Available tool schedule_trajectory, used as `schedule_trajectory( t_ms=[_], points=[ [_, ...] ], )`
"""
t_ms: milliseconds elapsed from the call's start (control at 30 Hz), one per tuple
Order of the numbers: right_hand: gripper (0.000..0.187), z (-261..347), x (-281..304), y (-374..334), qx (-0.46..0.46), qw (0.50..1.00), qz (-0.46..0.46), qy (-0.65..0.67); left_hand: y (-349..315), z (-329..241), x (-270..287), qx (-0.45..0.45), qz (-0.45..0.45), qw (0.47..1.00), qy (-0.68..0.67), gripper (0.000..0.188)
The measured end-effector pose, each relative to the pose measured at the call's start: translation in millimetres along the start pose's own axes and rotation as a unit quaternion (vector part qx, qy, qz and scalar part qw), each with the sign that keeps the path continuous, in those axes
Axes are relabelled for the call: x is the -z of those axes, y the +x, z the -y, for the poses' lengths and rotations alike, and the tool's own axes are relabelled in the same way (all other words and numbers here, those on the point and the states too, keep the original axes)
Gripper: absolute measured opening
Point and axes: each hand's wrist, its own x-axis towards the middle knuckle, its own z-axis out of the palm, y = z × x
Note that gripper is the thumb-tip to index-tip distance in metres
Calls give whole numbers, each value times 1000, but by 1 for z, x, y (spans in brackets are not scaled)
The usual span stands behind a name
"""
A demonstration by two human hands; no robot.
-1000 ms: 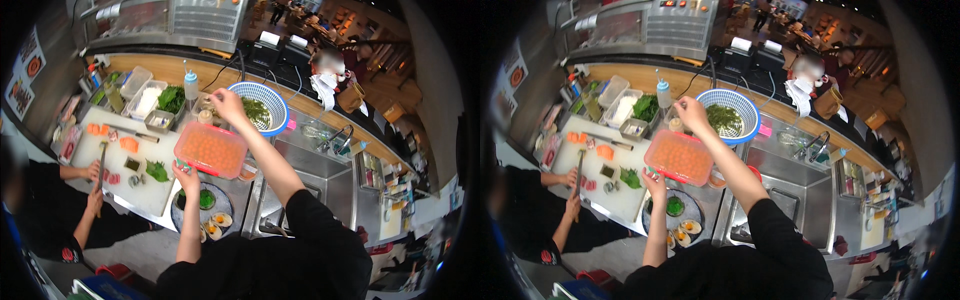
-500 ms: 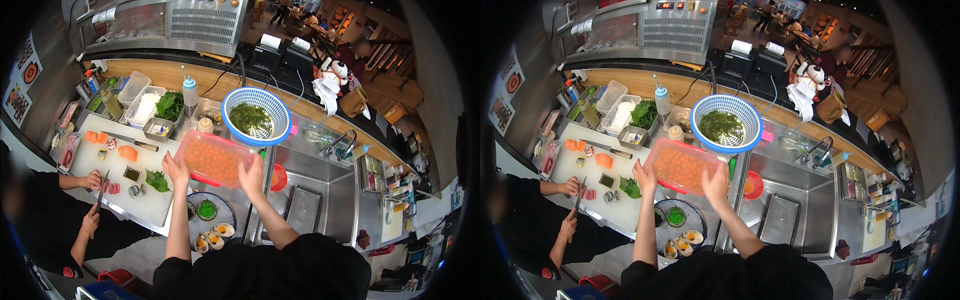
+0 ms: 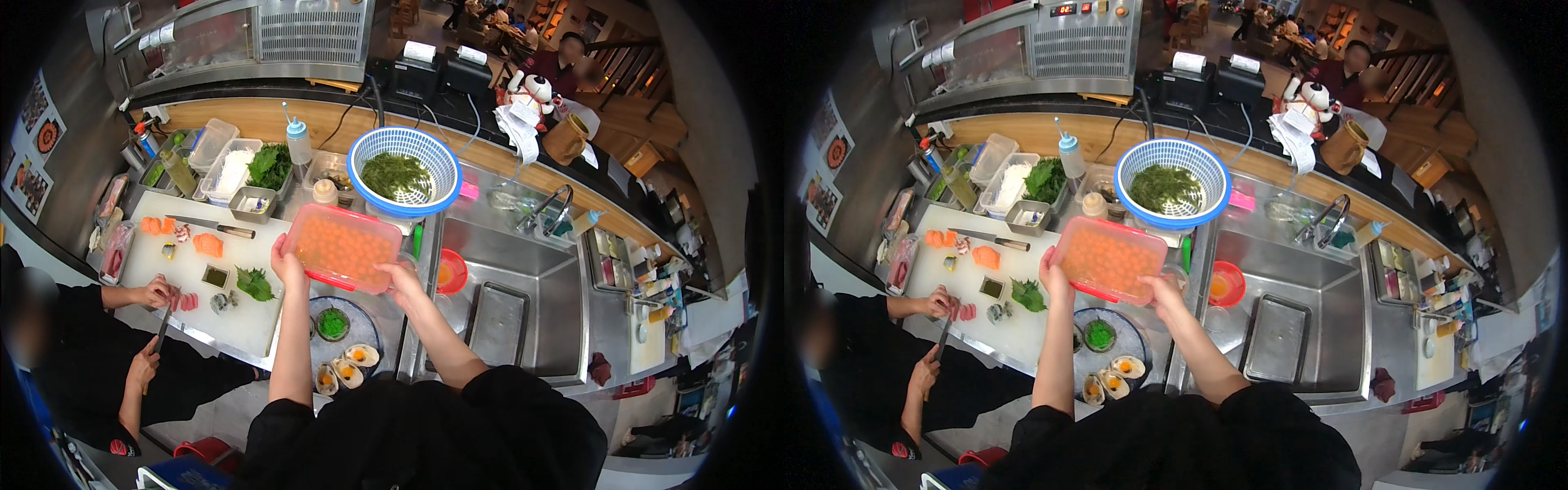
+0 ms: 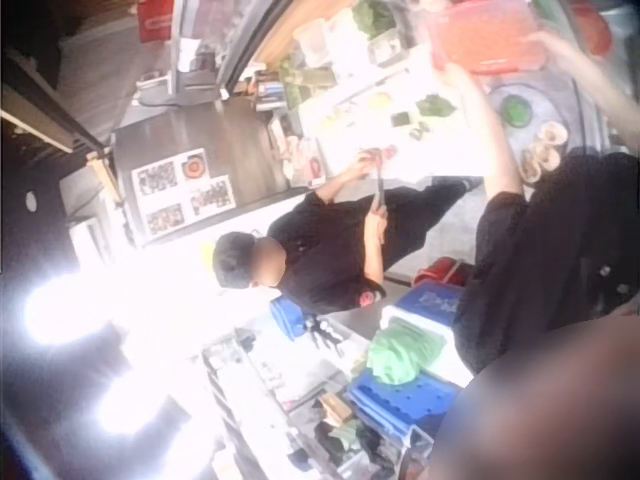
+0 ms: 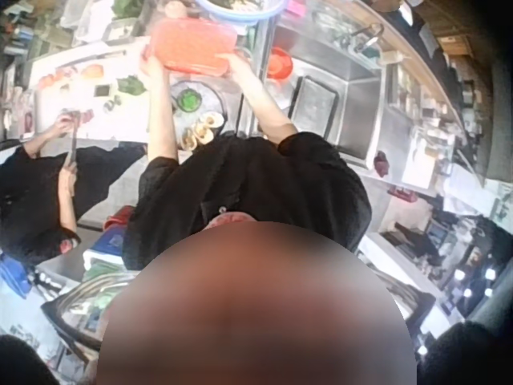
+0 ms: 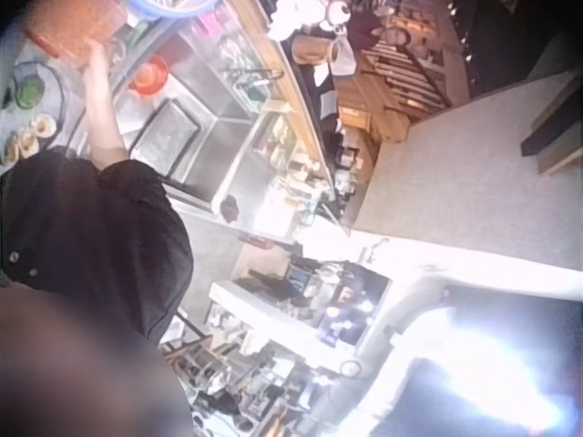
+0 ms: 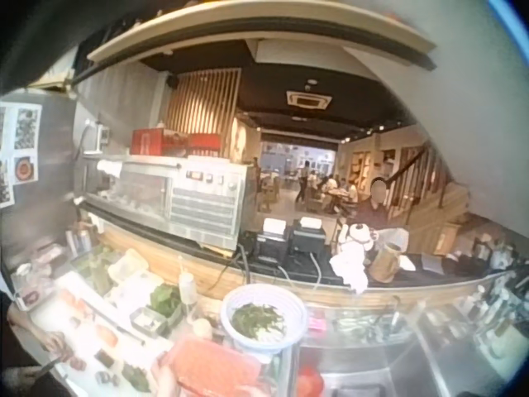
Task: The person assembles a sushi dish by placing small yellow spheres into oyster shells on a bed of ice, then adds green garnish and a shiso leaf. The person handles containers of ingredients and a plate, and places the finished plate on the counter.
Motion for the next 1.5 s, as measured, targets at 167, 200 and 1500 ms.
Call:
schedule_trajectory(
  t_ms=[167, 200, 1500],
  points=[
    [64, -10, 4, -13, -74, 996, -5, 40, -12, -1, -1, 18, -10, 1000, 12, 34],
    [64, -17, 11, -13, -76, 995, 14, 66, -16, -4, -7, 22, -12, 999, 30, 33],
    [68, -120, 190, -233, 5, 960, -189, 207, -63, 7, -62, -309, 452, 675, 494, 36]
  ],
)
